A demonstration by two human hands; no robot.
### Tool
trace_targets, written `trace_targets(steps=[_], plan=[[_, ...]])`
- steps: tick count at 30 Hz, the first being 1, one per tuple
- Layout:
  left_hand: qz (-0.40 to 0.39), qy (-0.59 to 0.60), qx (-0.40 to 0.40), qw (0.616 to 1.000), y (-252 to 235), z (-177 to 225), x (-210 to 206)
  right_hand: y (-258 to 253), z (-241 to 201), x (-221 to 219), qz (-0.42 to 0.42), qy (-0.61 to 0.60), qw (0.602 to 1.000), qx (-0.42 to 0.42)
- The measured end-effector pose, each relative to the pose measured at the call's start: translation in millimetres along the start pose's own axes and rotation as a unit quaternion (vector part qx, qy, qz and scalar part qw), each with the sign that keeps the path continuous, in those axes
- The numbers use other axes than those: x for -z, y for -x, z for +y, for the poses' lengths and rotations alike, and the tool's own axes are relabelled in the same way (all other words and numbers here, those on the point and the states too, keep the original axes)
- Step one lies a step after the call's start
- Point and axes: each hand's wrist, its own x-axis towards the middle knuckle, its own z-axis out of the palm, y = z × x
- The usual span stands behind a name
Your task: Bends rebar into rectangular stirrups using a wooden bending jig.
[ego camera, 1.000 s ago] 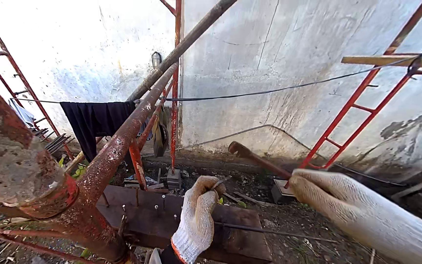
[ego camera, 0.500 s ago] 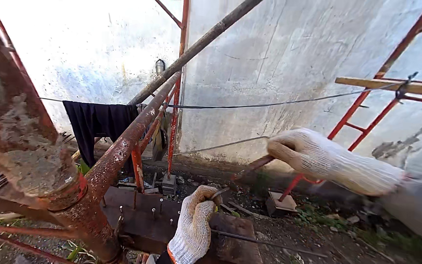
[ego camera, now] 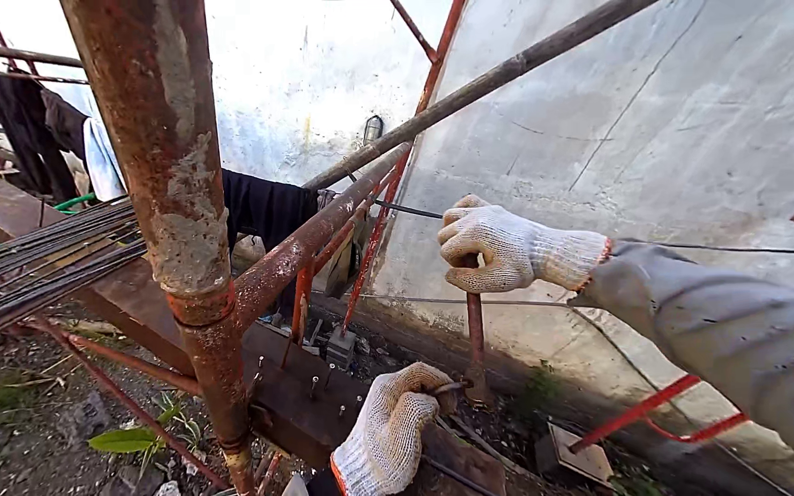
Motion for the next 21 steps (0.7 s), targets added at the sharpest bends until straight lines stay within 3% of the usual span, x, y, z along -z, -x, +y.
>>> trace_targets(steps=[5,7,12,17,21], plan=[[-0.026,0.008,-0.052,0.998,-2.4,-21.6,5.6,-41.9,0.3,1.6,-0.059,0.017,0.996,0.067],[-0.011,0.002,-0.032,0.999,-1.7,-15.0,2.5,-49.9,0.4,-3.3,-0.071,0.013,0.994,0.087],[-0.017,-0.062,-0.060,0.996,-2.5,-21.4,4.1,-36.6,0.6,-19.8,-0.007,-0.017,0.997,0.079],[0.034,-0.106,0.004,0.994,-5.0,-11.7,-2.7,-9.6,6.6,-22.0,0.064,0.015,0.995,0.081],[0.048,-0.088,0.043,0.994,-11.6,-10.4,-1.7,6.2,16.3,-27.0,0.071,0.080,0.992,0.066]])
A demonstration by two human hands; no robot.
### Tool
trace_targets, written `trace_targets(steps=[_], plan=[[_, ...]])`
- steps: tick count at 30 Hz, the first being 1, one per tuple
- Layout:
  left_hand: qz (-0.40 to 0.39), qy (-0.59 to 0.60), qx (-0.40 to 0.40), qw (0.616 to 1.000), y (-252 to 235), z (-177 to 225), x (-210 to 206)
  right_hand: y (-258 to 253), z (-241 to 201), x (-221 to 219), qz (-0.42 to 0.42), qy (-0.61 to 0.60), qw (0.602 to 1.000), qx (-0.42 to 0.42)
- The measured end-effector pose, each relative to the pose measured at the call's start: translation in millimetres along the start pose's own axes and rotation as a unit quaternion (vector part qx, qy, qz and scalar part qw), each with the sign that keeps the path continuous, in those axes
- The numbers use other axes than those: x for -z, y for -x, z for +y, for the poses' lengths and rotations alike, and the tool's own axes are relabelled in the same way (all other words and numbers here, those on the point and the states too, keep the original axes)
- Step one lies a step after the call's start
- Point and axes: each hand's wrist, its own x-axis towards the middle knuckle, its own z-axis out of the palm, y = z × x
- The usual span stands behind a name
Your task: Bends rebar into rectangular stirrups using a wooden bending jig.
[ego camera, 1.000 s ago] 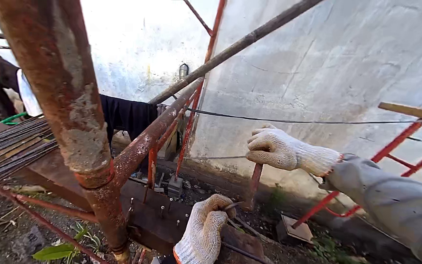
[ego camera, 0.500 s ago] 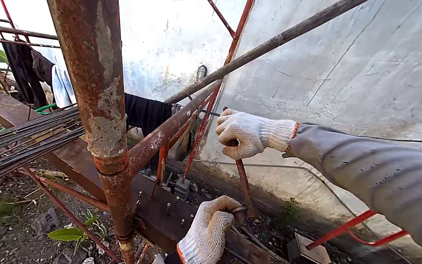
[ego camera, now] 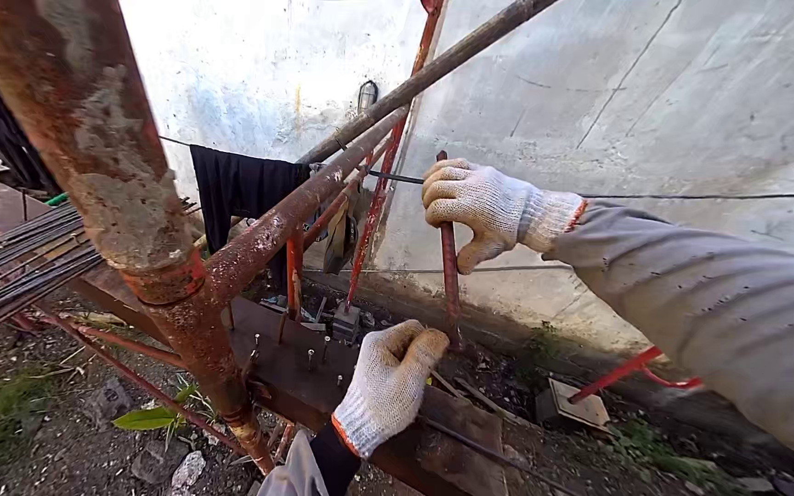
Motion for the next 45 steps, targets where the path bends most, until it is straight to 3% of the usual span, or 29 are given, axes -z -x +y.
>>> trace_targets(steps=[5,15,25,32,40,45], plan=[[-0.001,0.002,0.035,0.999,-4.7,-2.8,1.8,1.2,0.6,-14.2,0.027,0.054,0.998,-0.002],[0.006,0.001,0.053,0.999,-7.0,-5.2,4.8,14.2,-9.2,-30.7,0.041,-0.003,0.998,-0.043],[0.002,0.046,0.058,0.997,-15.5,-10.6,10.7,48.3,-43.8,-34.7,-0.008,-0.047,0.982,-0.181],[-0.048,0.042,0.093,0.994,-25.3,-9.7,11.2,87.4,-97.3,-18.9,-0.042,-0.035,0.939,-0.340],[-0.071,0.079,0.089,0.990,-25.3,-6.8,14.4,62.2,-59.0,5.0,-0.108,-0.016,0.958,-0.264],[-0.116,0.081,0.087,0.986,-25.2,-4.8,16.3,48.2,-37.5,25.6,-0.074,-0.018,0.975,-0.210]])
